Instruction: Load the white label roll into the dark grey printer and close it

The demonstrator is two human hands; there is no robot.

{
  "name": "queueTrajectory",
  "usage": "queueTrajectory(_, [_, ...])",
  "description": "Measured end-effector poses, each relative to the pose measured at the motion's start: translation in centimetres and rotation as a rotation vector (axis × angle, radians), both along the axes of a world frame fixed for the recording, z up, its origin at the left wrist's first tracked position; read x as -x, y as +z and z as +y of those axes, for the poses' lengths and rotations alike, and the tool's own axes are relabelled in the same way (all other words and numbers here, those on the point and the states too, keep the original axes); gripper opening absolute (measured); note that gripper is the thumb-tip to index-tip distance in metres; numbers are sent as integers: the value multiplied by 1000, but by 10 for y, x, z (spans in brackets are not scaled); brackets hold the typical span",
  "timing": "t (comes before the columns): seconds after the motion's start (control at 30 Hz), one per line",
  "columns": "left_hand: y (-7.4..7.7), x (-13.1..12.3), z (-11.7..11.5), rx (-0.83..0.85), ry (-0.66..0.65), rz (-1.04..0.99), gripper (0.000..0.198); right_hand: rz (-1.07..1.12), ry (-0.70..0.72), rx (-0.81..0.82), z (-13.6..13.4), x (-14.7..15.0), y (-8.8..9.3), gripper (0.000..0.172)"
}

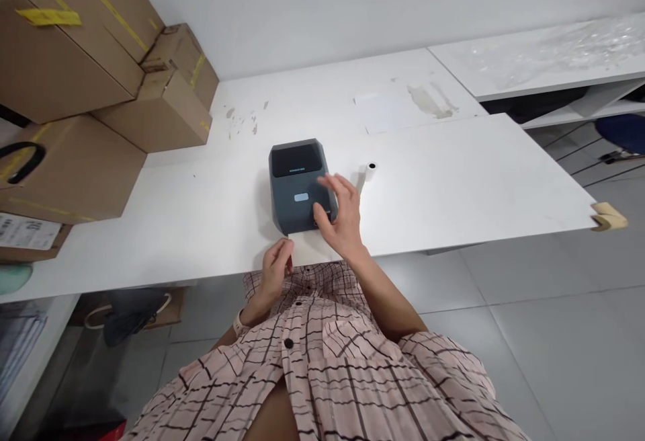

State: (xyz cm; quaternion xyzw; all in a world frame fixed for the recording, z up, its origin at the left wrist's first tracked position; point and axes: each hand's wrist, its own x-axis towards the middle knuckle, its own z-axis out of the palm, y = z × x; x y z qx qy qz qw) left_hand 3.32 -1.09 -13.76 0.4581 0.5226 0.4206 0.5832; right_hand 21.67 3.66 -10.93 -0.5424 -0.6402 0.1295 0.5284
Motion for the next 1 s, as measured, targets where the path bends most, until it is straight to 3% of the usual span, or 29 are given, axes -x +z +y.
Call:
queueTrajectory(0.1, [6, 9, 6, -141, 209, 18, 37, -289, 96, -174, -3, 5, 18, 65])
queueTrajectory(0.2, [13, 14, 17, -232, 377, 92, 27, -495, 87, -194, -2, 16, 28, 67])
queueTrajectory(0.27, [16, 12, 26, -296, 400, 161, 35, -576, 86, -163, 1, 22, 33, 58])
queueTrajectory(0.33, [17, 6, 31, -342, 336, 161, 53, -586, 125, -134, 7, 24, 37, 45])
queueTrajectory(0.43, [16, -6, 34, -322, 197, 76, 75, -369, 193, -82, 8, 14, 36, 34])
queueTrajectory(0.57, [7, -12, 30, -248, 137, 33, 82, 216, 45, 117, -10, -1, 14, 51])
queueTrajectory(0.67, [1, -10, 28, -281, 137, 57, 78, 470, 31, 275, -23, -2, -3, 60])
queueTrajectory(0.8, [6, -8, 34, -359, 195, 82, 75, 511, 89, 282, -21, -3, 1, 57])
queueTrajectory(0.9, [26, -6, 53, -459, 193, 63, 71, 438, 141, 174, -3, -11, 22, 57])
queueTrajectory(1.0, [48, -3, 85, -561, 190, 49, 63, 297, 166, 77, 28, -17, 48, 65])
